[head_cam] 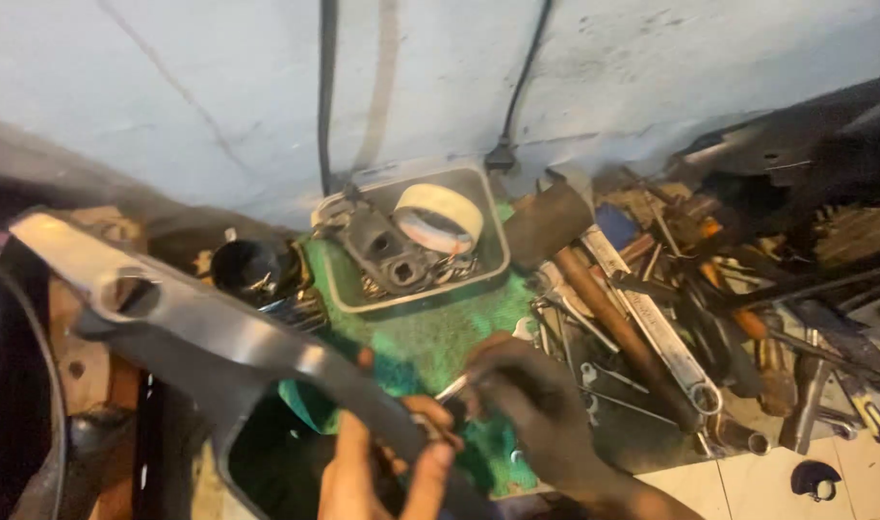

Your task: The person holds a black motorcycle body panel on a cluttered workbench and fits a small rubber fastener into a hole along its edge, pressing it in by hand. They briefly pick up a wrench from the bench and continue seating the fastener along the panel.

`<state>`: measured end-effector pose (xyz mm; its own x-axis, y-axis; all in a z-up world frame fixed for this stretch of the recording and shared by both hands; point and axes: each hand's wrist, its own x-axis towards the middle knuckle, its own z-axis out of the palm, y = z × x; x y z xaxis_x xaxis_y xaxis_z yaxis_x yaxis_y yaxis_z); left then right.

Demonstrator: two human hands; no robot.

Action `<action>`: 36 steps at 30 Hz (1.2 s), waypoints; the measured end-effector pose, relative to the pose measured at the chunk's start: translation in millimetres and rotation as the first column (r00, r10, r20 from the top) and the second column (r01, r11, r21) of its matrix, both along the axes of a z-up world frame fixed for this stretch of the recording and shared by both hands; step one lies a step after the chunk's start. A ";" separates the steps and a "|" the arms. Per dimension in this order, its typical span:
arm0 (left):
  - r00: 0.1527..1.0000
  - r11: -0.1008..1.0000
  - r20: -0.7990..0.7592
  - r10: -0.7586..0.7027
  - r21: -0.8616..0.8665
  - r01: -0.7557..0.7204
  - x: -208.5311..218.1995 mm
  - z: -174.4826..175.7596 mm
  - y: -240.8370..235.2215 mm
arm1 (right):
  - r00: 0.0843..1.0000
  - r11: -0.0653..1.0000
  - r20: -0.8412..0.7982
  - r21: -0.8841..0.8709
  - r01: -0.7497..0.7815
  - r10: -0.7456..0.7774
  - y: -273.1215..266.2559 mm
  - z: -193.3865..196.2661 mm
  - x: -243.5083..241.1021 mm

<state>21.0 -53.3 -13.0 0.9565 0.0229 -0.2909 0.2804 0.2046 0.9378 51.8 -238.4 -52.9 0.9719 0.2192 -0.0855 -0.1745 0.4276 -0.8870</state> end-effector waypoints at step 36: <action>0.774 0.668 0.601 -0.199 0.661 -0.342 0.2 -25.8 -35.2 | 0.839 0.857 0.544 -0.445 0.260 0.028 -14.9 28.8 -7.1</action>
<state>21.2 -88.5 -38.8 0.8877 0.0339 0.4592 -0.3524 -0.5919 0.7249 44.7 -253.3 -24.2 0.9132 0.1707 0.3701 0.3891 -0.0952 -0.9162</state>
